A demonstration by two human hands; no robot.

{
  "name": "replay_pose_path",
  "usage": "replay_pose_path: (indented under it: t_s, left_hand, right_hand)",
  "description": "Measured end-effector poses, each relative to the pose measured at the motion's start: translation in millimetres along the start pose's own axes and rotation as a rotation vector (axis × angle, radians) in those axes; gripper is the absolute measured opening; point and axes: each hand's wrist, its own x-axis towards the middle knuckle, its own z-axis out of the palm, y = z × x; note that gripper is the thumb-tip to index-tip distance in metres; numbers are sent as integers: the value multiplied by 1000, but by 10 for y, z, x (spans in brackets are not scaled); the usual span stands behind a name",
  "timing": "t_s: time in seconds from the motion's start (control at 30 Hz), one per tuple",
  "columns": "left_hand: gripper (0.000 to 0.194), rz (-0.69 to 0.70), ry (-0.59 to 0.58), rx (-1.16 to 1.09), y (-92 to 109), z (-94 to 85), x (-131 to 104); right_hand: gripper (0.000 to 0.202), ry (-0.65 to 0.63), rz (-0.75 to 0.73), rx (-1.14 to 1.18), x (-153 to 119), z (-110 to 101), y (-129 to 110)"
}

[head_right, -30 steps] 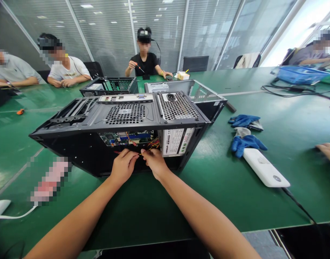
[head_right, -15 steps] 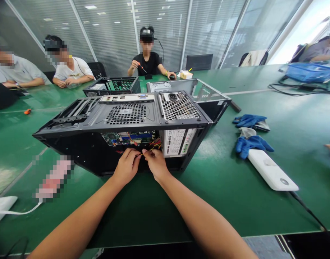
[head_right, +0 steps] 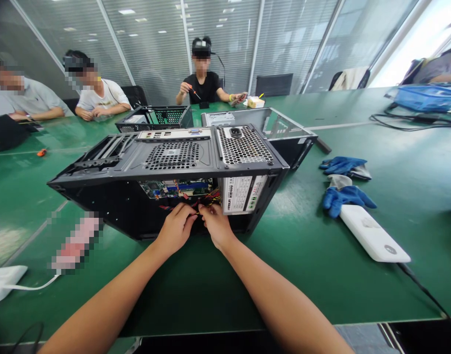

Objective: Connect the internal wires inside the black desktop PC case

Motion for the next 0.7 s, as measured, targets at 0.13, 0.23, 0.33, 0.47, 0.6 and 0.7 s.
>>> replay_pose_path:
  t_s: [0.13,0.23,0.33,0.47,0.6,0.7]
  left_hand:
    - [9,-60,-56,92,106,-62,3]
    - [9,-77,-77,179,148,-95,0]
    - [11,-54,-78,200,131,-126,10]
    - [10,-5,-74,68,44,-182,55]
    - [9,10,-65,-6,-4,-205,97]
    - [10,12,-46,6,43,-179,124]
  right_hand:
    - [43,5,18,20,-14,1,-40]
    - [41,-7,28,15,-21,5,-59]
    - [42,-18,23,12,-22,3,-66]
    - [44,-30,18,17,-19,1,-62]
    - [44,-1,18,34,-19,13,-50]
    - [41,46,8,80,-22,25,-57]
